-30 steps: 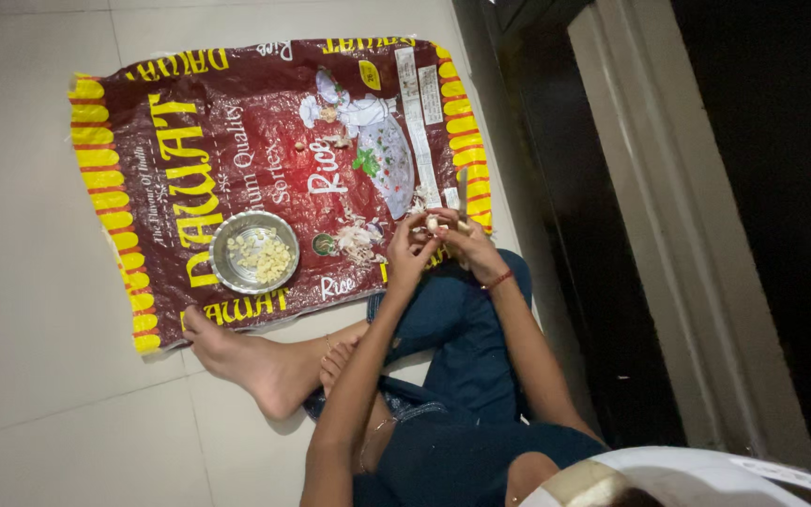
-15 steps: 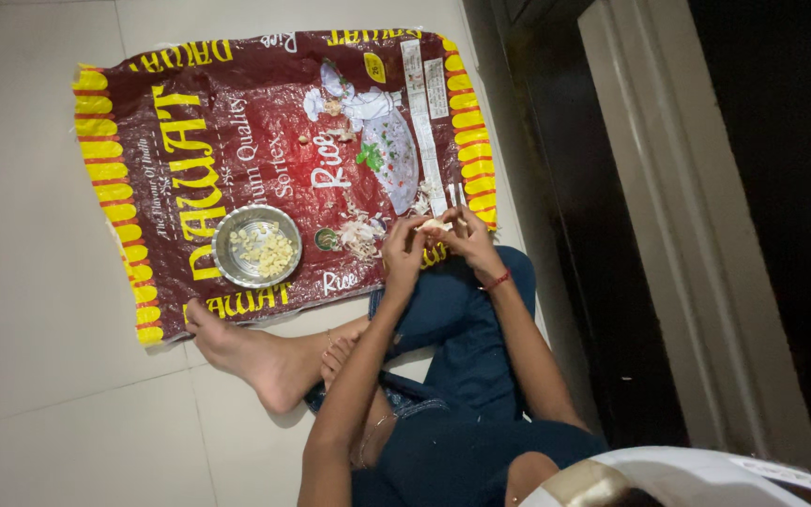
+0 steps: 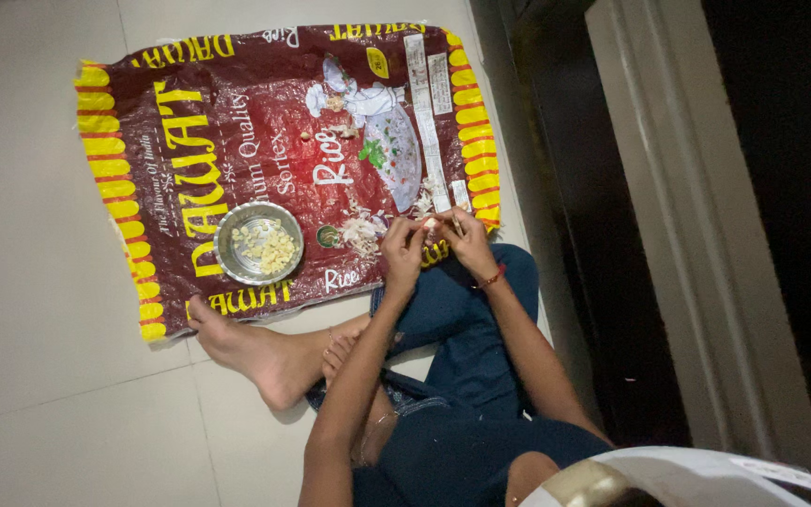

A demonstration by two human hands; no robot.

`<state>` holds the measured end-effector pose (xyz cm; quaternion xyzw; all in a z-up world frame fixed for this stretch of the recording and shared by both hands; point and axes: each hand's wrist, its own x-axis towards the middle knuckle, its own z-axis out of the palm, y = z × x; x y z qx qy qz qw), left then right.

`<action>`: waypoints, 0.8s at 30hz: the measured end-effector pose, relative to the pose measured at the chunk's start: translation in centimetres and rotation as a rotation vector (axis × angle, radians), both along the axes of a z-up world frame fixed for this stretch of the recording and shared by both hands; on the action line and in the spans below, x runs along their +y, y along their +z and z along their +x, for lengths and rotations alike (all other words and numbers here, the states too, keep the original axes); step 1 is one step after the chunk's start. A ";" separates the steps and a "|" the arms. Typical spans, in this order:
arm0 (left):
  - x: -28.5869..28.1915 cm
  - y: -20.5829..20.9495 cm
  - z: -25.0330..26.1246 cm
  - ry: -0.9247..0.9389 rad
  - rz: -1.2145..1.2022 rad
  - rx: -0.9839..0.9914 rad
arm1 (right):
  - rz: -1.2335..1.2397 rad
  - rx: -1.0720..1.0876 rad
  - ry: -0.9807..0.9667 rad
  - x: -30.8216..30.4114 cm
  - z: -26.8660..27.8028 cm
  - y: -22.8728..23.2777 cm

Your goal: The person sits on the floor and peels several cloves of garlic by hand, placing the peeled cloves into a metal bowl on top of a large bag.

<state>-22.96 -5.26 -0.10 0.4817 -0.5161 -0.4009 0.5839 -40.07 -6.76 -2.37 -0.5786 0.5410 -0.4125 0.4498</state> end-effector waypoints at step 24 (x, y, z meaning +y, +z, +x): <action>-0.2 -1.9 -0.2 0.067 0.178 0.414 | 0.016 0.017 -0.127 -0.1 0.0 0.3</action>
